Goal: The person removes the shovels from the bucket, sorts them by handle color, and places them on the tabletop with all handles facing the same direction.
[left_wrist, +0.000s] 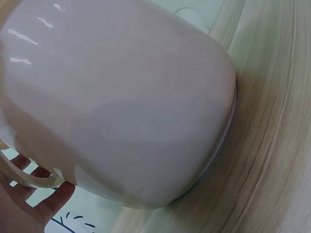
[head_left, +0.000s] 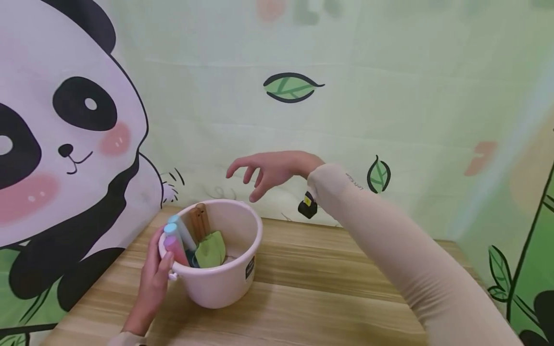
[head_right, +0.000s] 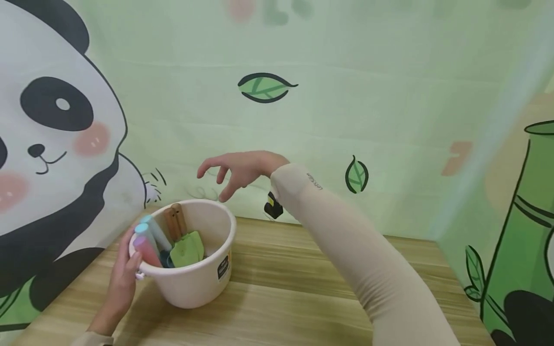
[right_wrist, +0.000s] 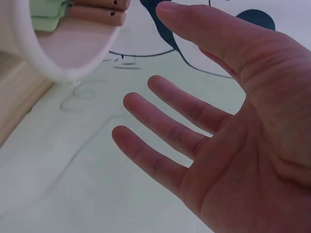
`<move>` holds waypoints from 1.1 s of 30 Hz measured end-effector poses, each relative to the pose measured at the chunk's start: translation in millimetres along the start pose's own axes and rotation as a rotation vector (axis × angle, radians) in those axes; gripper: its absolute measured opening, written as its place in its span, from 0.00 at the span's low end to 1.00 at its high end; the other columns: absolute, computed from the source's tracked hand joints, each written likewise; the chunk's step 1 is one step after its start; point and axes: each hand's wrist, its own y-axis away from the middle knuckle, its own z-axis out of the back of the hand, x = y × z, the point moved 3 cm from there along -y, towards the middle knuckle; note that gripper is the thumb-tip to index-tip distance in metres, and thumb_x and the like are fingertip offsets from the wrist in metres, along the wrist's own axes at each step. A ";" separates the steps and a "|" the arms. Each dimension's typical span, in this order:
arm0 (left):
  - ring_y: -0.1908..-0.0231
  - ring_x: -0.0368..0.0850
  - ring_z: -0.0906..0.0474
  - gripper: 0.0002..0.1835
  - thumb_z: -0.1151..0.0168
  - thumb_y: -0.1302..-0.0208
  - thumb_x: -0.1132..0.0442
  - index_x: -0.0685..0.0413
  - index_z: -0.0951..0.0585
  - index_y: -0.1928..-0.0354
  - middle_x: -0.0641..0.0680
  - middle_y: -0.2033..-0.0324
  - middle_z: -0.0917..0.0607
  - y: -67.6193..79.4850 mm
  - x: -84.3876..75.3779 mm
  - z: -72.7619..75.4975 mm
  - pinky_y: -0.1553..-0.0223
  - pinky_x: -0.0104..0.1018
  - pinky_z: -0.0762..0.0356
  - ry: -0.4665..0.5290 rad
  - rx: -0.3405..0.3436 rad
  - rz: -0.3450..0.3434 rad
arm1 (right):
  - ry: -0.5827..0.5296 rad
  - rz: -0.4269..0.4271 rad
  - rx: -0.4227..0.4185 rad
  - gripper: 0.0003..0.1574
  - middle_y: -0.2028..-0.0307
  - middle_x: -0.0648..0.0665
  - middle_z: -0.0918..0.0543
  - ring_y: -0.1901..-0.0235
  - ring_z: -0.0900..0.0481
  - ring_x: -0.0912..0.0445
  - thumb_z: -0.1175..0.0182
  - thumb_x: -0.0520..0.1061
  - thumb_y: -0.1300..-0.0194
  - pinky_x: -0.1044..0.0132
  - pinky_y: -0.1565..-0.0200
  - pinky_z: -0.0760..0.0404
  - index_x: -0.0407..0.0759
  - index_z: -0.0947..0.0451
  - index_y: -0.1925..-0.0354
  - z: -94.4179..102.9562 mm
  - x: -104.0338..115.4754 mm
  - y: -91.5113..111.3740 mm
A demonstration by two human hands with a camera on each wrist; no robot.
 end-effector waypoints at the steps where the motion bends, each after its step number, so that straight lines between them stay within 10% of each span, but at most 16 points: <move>1: 0.38 0.38 0.35 0.31 0.56 0.21 0.60 0.42 0.45 0.19 0.46 0.30 0.36 -0.2 0.0 0.0 0.42 0.18 0.35 -0.002 -0.001 0.002 | -0.005 0.009 0.003 0.43 0.37 0.46 0.27 0.46 0.19 0.52 0.27 0.46 0.36 0.58 0.45 0.19 0.65 0.35 0.29 -1.6 1.9 -3.3; 33: 0.39 0.38 0.34 0.31 0.56 0.21 0.60 0.42 0.44 0.20 0.48 0.32 0.34 1.1 -0.3 0.8 0.43 0.17 0.34 -0.015 -0.003 -0.002 | -0.019 0.227 0.124 0.39 0.43 0.44 0.19 0.44 0.21 0.56 0.28 0.43 0.36 0.71 0.48 0.22 0.54 0.31 0.31 -76.2 44.0 -83.6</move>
